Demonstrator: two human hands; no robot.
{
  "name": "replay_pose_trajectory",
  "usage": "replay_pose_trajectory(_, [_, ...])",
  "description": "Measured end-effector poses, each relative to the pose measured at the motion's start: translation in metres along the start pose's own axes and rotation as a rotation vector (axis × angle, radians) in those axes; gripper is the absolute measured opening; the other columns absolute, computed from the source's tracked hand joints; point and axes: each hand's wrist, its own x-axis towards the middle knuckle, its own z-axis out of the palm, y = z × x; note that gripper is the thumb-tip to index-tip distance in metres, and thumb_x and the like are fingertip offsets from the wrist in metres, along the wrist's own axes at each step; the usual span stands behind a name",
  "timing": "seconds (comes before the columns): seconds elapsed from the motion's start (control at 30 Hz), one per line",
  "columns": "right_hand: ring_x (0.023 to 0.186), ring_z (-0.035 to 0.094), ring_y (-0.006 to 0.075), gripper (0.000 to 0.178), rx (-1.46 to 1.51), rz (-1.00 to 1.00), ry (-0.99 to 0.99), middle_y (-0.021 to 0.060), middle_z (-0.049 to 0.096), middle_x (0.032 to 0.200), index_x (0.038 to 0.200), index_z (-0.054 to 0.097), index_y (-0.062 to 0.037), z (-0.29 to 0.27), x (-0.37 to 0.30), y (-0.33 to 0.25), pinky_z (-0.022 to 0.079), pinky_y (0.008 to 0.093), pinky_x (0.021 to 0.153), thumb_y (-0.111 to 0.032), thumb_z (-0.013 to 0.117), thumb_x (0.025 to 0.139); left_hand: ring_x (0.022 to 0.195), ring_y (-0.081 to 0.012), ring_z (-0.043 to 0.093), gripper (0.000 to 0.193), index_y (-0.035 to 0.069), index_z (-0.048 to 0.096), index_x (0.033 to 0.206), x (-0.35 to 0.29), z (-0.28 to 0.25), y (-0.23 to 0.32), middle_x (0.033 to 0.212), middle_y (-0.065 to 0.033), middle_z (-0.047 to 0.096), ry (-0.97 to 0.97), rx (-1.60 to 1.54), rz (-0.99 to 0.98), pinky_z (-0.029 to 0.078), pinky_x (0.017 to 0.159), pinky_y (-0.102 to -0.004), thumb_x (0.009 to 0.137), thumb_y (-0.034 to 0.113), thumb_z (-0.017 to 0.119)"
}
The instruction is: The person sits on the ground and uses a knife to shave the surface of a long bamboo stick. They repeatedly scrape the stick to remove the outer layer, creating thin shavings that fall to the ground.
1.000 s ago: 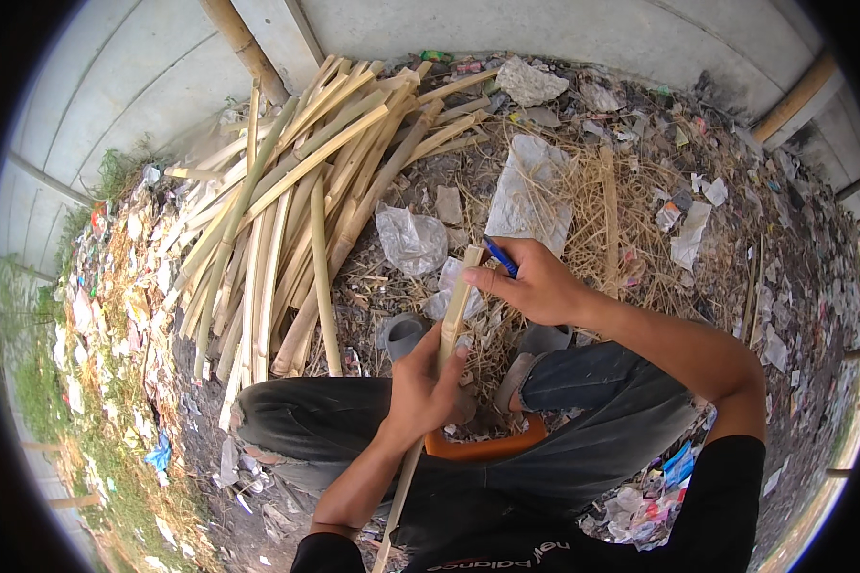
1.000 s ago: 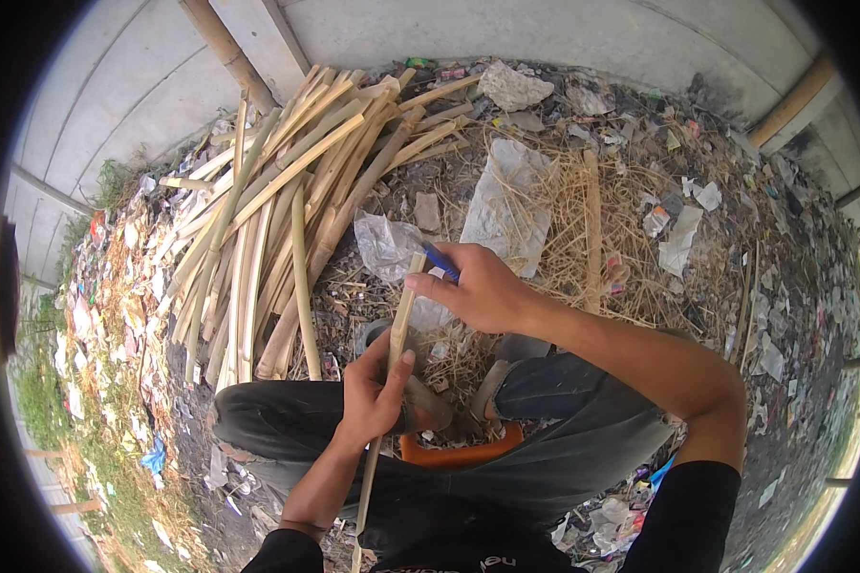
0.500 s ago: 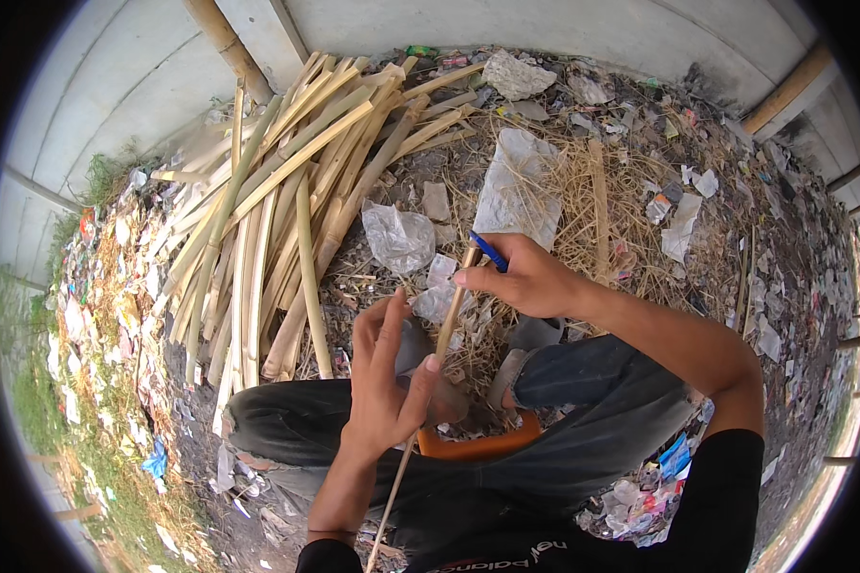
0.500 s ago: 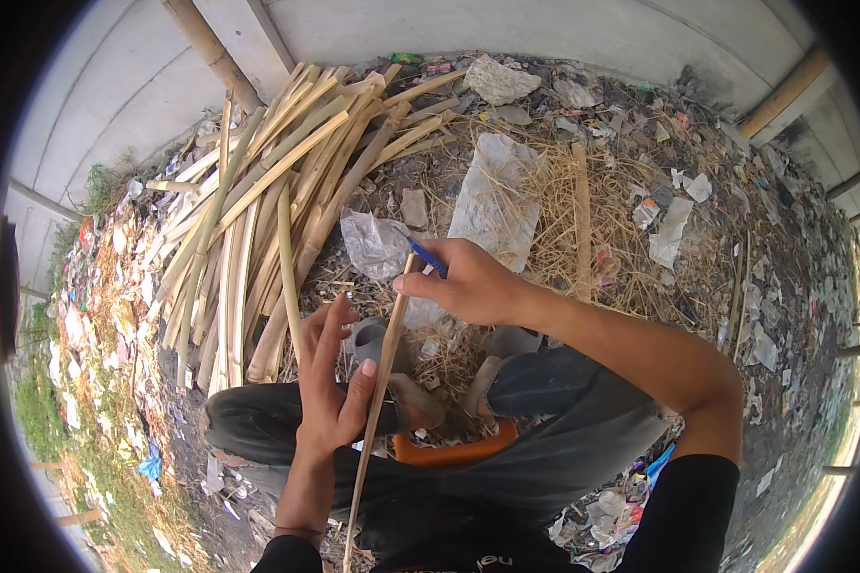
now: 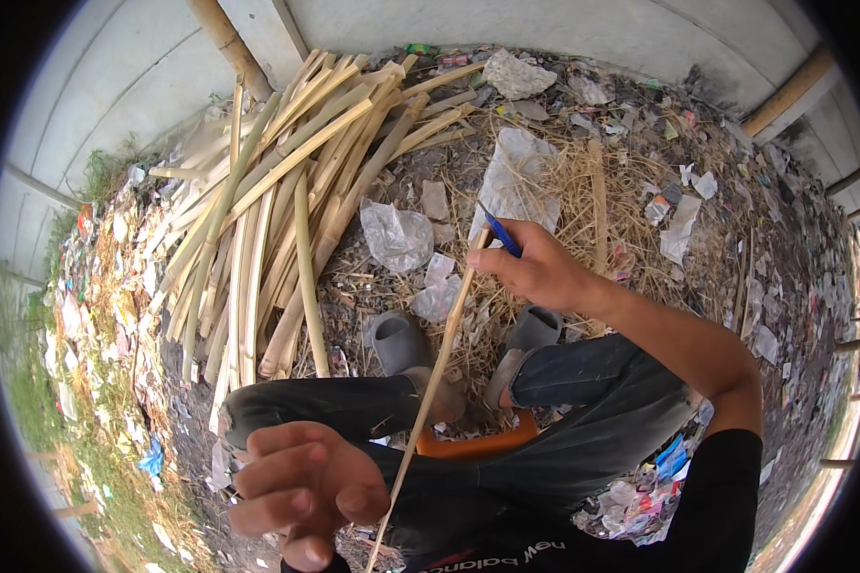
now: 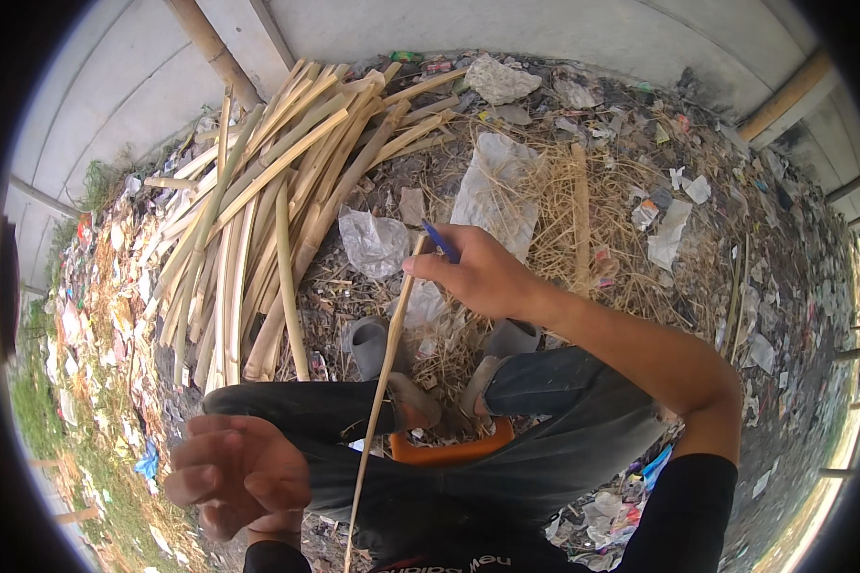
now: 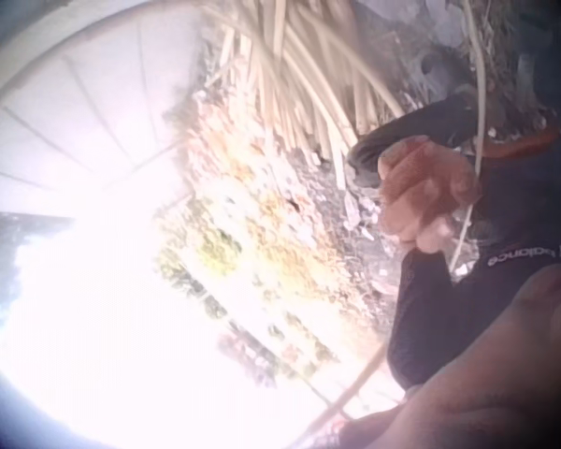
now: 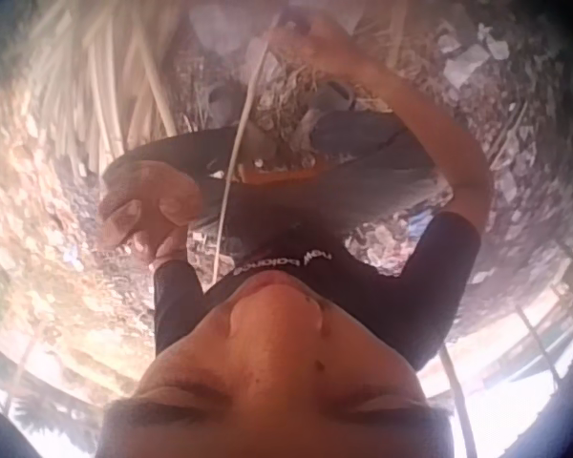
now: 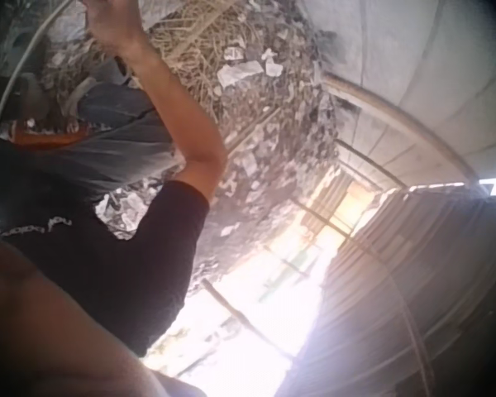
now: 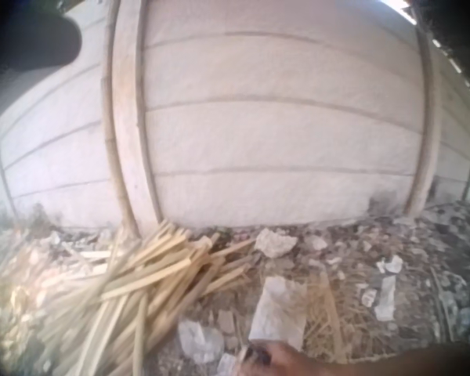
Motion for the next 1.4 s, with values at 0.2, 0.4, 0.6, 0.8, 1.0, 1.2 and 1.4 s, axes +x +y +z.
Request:
replay_pose_trajectory(0.2, [0.06, 0.044, 0.0039, 0.027, 0.152, 0.012, 0.1, -0.0066, 0.049, 0.066, 0.093, 0.067, -0.0071, -0.017, 0.006, 0.001, 0.034, 0.0268, 0.053, -0.033, 0.069, 0.099, 0.103, -0.0246, 0.068, 0.078, -0.001, 0.031, 0.161, -0.085, 0.053, -0.017, 0.114, -0.018, 0.067, -0.682, -0.591, -1.048, 0.055, 0.089, -0.0383, 0.096, 0.019, 0.069])
replay_pose_trajectory(0.4, [0.058, 0.049, 0.0088, 0.029, -0.065, -0.1, 0.232, -0.0028, 0.05, 0.066, 0.1, 0.061, -0.0041, -0.032, 0.013, 0.006, 0.039, 0.0314, 0.053, -0.032, 0.065, 0.103, 0.096, -0.0109, 0.065, 0.069, -0.006, 0.033, 0.16, -0.101, 0.059, 0.007, 0.116, -0.01, 0.07, -0.6, -0.812, -1.357, 0.054, 0.084, -0.0277, 0.103, 0.012, 0.065])
replay_pose_trajectory(0.6, [0.063, 0.055, 0.0224, 0.035, -0.503, -0.305, 0.264, 0.0103, 0.057, 0.072, 0.106, 0.057, 0.0004, -0.01, -0.009, 0.0, 0.045, 0.0397, 0.061, -0.034, 0.056, 0.11, 0.106, -0.0086, 0.061, 0.066, -0.006, 0.034, 0.161, -0.105, 0.055, 0.007, 0.133, -0.0097, 0.065, -0.45, -0.72, -1.336, 0.053, 0.086, -0.0252, 0.103, 0.006, 0.064])
replay_pose_trajectory(0.8, [0.056, 0.054, 0.0322, 0.036, -0.612, -0.232, 0.18, 0.0171, 0.057, 0.064, 0.1, 0.06, 0.0002, -0.007, -0.011, -0.006, 0.043, 0.0443, 0.056, -0.034, 0.054, 0.11, 0.11, -0.0083, 0.06, 0.067, -0.006, 0.033, 0.161, -0.104, 0.056, 0.006, 0.138, -0.0111, 0.063, -0.458, -0.704, -1.34, 0.055, 0.087, -0.025, 0.102, 0.004, 0.064])
replay_pose_trajectory(1.0, [0.06, 0.062, 0.0451, 0.043, -0.765, -0.192, 0.218, 0.022, 0.061, 0.063, 0.093, 0.063, -0.002, -0.008, -0.003, -0.01, 0.047, 0.0524, 0.056, -0.042, 0.056, 0.108, 0.113, -0.0093, 0.059, 0.066, -0.007, 0.034, 0.16, -0.1, 0.054, 0.007, 0.141, -0.0121, 0.062, -0.529, -0.705, -1.378, 0.053, 0.092, -0.025, 0.102, 0.004, 0.064])
replay_pose_trajectory(1.2, [0.062, 0.065, 0.049, 0.046, -0.829, -0.171, 0.219, 0.0232, 0.062, 0.061, 0.094, 0.064, -0.0036, 0.001, -0.002, -0.009, 0.048, 0.0563, 0.055, -0.045, 0.053, 0.108, 0.125, -0.0111, 0.053, 0.065, -0.01, 0.032, 0.159, -0.109, 0.058, 0.0, 0.144, -0.01, 0.058, -0.521, -0.662, -1.305, 0.042, 0.106, -0.0258, 0.102, 0.0, 0.061])
replay_pose_trajectory(1.4, [0.057, 0.061, 0.0458, 0.047, -0.779, -0.27, 0.216, 0.0213, 0.058, 0.058, 0.092, 0.063, -0.0017, 0.004, -0.005, 0.0, 0.045, 0.0527, 0.052, -0.044, 0.054, 0.109, 0.125, -0.0097, 0.053, 0.065, -0.011, 0.033, 0.159, -0.121, 0.056, 0.004, 0.144, -0.0095, 0.057, -0.474, -0.732, -1.324, 0.042, 0.105, -0.0252, 0.102, -0.001, 0.061])
